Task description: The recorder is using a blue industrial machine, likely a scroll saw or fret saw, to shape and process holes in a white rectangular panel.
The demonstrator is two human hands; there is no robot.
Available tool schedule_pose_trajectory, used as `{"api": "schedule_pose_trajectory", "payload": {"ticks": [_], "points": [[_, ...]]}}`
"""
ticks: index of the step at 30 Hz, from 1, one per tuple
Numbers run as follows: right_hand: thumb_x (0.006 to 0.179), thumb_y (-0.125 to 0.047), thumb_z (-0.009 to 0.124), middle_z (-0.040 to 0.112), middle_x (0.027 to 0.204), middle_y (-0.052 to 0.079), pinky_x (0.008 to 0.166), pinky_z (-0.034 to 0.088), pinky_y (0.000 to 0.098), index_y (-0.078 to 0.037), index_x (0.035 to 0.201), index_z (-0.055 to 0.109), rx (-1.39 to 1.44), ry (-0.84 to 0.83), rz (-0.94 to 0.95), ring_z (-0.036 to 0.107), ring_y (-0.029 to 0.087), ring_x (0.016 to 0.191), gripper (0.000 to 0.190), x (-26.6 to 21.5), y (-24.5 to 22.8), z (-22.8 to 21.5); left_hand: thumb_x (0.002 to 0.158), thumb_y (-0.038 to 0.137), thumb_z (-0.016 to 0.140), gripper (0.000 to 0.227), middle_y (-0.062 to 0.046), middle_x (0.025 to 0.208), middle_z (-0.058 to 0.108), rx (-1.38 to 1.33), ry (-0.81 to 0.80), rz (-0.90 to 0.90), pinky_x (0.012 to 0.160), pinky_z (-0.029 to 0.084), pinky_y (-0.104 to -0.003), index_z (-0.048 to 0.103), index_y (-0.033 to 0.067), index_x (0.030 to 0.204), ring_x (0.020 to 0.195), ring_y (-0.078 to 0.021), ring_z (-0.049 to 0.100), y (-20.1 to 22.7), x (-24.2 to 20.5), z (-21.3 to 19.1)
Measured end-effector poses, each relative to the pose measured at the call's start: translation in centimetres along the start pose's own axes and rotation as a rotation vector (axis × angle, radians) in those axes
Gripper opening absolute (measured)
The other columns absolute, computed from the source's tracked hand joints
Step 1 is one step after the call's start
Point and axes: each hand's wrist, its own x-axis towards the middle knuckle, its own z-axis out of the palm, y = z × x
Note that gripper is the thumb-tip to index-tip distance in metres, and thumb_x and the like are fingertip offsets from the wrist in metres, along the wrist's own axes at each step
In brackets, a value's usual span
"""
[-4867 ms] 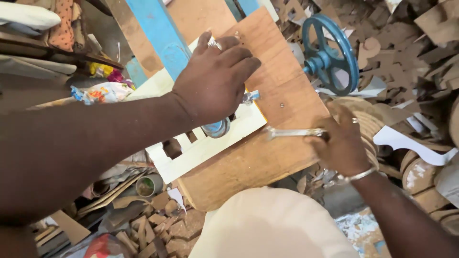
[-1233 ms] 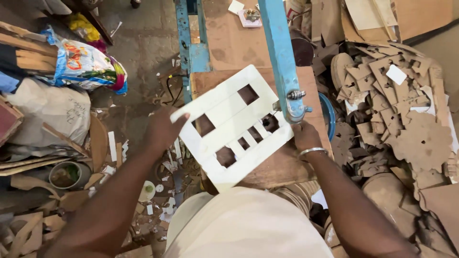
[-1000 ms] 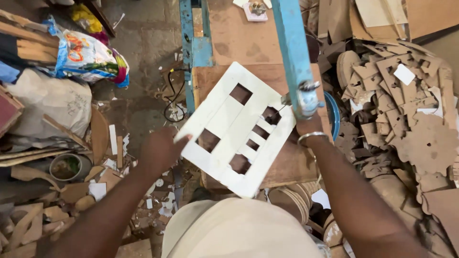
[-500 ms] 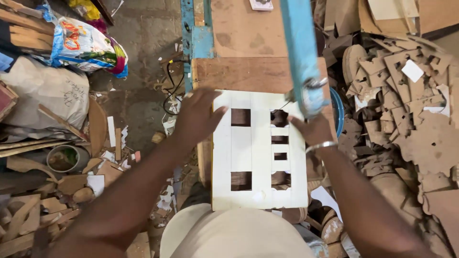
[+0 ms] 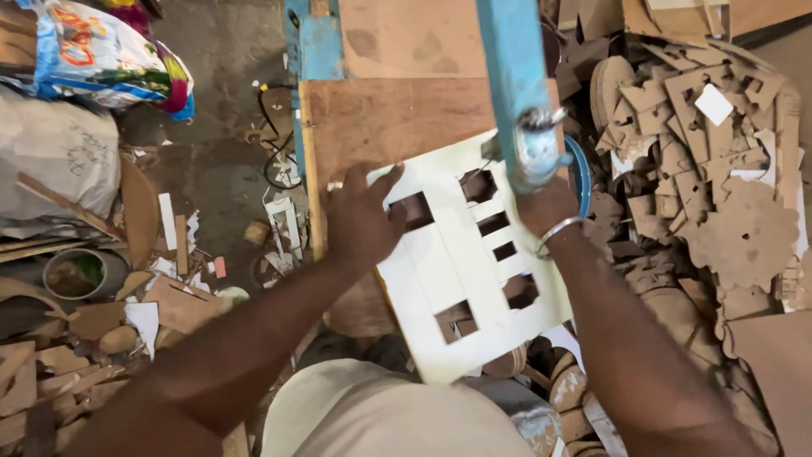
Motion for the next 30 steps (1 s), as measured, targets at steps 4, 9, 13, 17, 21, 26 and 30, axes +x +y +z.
{"api": "schedule_pose_trajectory", "payload": {"ticks": [4,9,13,17,21,26,30], "points": [[0.089,-0.028,0.067,0.074,0.108,0.021,0.085,0.056,0.0474,-0.003,0.112,0.073,0.020,-0.062,-0.044,0.070,0.039,0.097,0.034,1.7,-1.0,-1.3,0.081,0.034,0.076,0.059,-0.016,0.119,0.058,0.053,-0.153,-0.079,0.092,0.042,-0.056,0.068,0.0192,0.138,0.099,-0.0349,0.063,2.4,-2.0,-1.0],[0.089,-0.028,0.072,0.072,0.105,0.014,0.077,0.054,0.0404,-0.002,0.118,0.070,0.273,-0.225,-0.094,0.069,0.029,0.089,0.039,5.4,-0.4,-1.7,0.080,0.046,0.079,0.065,-0.016,0.104,0.063,-0.069,-0.208,-0.016,0.074,0.051,-0.049,0.067,0.0161,0.136,0.078,-0.0342,0.064,3.2,-2.4,-1.1],[0.103,-0.032,0.065,0.067,0.093,0.011,0.059,0.043,0.0353,0.003,0.127,0.069,0.944,-0.596,0.006,0.058,0.022,0.071,0.043,8.5,1.1,-0.4,0.077,0.044,0.079,0.067,-0.015,0.106,0.065,-0.074,-0.087,-0.007,0.077,0.053,-0.049,0.066,0.0143,0.135,0.082,-0.0338,0.066,4.0,-2.5,0.4],[0.099,-0.032,0.067,0.071,0.094,0.008,0.065,0.050,0.0332,0.005,0.122,0.070,0.866,-0.584,-0.107,0.064,0.019,0.076,0.044,6.7,-4.0,-4.0,0.077,0.044,0.080,0.067,-0.014,0.102,0.063,-0.069,-0.057,-0.065,0.078,0.053,-0.050,0.066,0.0163,0.135,0.087,-0.0355,0.065,4.6,-2.5,0.4],[0.098,-0.031,0.067,0.071,0.095,0.008,0.066,0.051,0.0332,0.004,0.121,0.070,0.848,-0.582,-0.121,0.065,0.019,0.077,0.042,7.2,-4.7,-4.2,0.075,0.042,0.082,0.066,-0.014,0.103,0.061,-0.132,-0.024,-0.178,0.076,0.053,-0.050,0.066,0.0180,0.135,0.086,-0.0355,0.063,5.5,-2.8,1.1],[0.098,-0.028,0.067,0.072,0.096,0.008,0.068,0.052,0.0332,0.003,0.121,0.071,0.826,-0.586,-0.133,0.066,0.018,0.078,0.039,9.5,-2.2,-1.9,0.078,0.040,0.081,0.070,-0.015,0.106,0.058,-0.098,-0.057,-0.269,0.082,0.047,-0.053,0.060,0.0186,0.140,0.093,-0.0358,0.061,7.7,-3.3,2.0],[0.098,-0.027,0.067,0.072,0.096,0.008,0.069,0.052,0.0332,0.003,0.120,0.071,0.802,-0.587,-0.138,0.066,0.018,0.079,0.037,11.9,1.1,0.1,0.082,0.039,0.076,0.076,-0.018,0.120,0.055,-0.122,-0.152,-0.373,0.091,0.040,-0.056,0.049,0.0157,0.148,0.107,-0.0376,0.057,9.3,-3.6,2.6]]}}
